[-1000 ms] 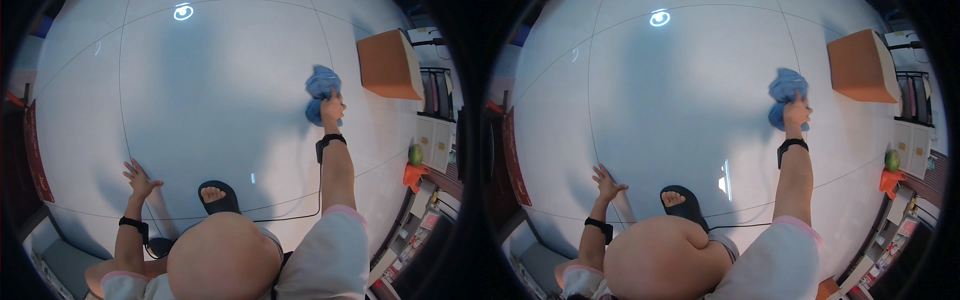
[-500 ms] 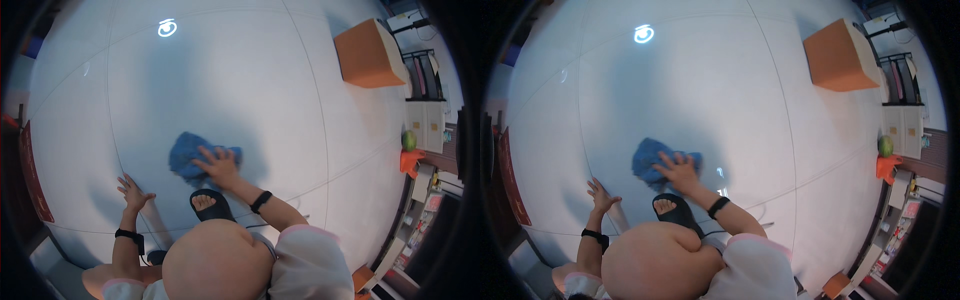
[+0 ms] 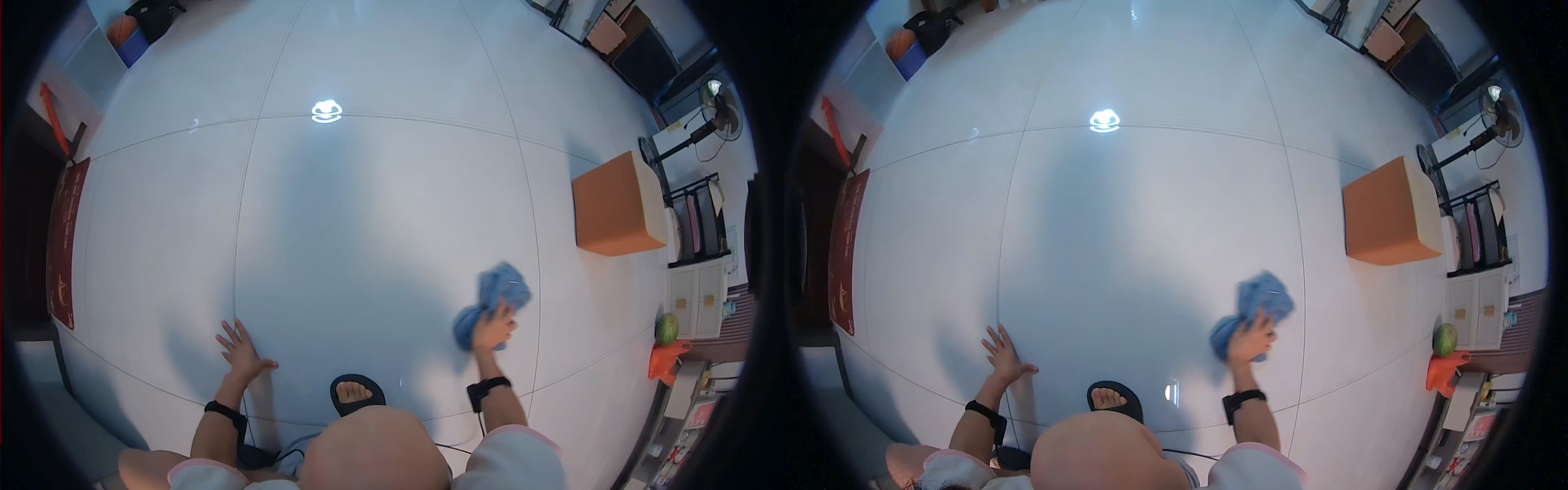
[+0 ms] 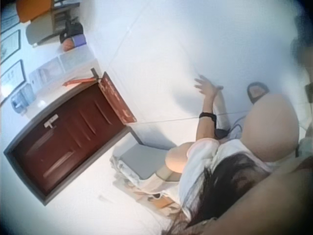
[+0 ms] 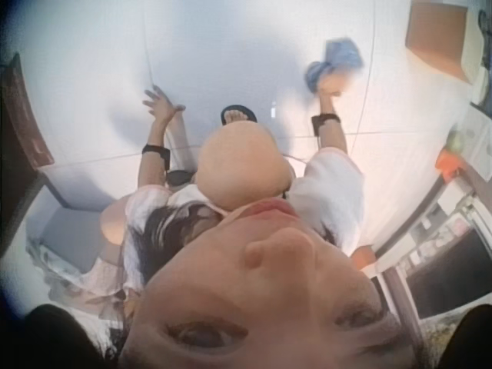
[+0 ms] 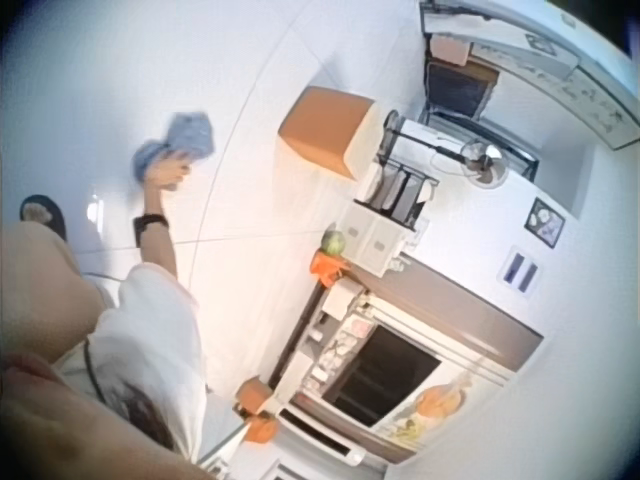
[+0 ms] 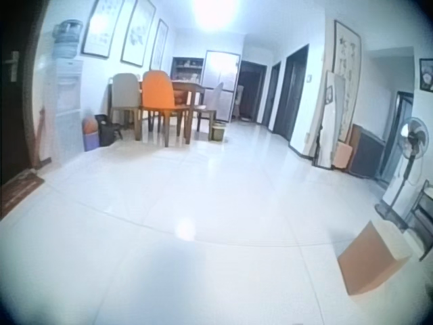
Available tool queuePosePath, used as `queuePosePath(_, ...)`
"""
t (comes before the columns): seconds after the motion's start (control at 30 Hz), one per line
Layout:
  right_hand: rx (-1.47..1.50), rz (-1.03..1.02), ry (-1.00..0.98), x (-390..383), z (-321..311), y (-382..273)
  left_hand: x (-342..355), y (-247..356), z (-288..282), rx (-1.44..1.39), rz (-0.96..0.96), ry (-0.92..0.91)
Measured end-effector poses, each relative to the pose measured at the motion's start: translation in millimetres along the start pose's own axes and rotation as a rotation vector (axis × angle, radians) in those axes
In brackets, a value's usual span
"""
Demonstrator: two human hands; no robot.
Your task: Cleaning the tiled floor with a blue cloth.
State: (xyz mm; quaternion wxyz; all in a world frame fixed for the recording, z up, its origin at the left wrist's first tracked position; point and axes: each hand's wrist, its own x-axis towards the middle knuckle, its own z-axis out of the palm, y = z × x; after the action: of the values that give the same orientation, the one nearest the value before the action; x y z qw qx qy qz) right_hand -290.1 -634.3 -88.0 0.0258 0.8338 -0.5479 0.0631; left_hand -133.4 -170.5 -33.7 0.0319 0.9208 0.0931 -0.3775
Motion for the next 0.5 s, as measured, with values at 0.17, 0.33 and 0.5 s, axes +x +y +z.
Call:
queuePosePath(0.17,0.417,-1.013,-0.045,-92,-31,-139,2,8,2,0.017,0.019,-0.020)
queuePosePath(0.33,0.649,-1.753,-0.276,-143,-34,-272,8,-3,8,0.012,0.067,0.019)
queuePosePath(0.5,0.567,-1.305,-0.280,-46,-30,-302,11,-14,12,0.029,0.086,0.088)
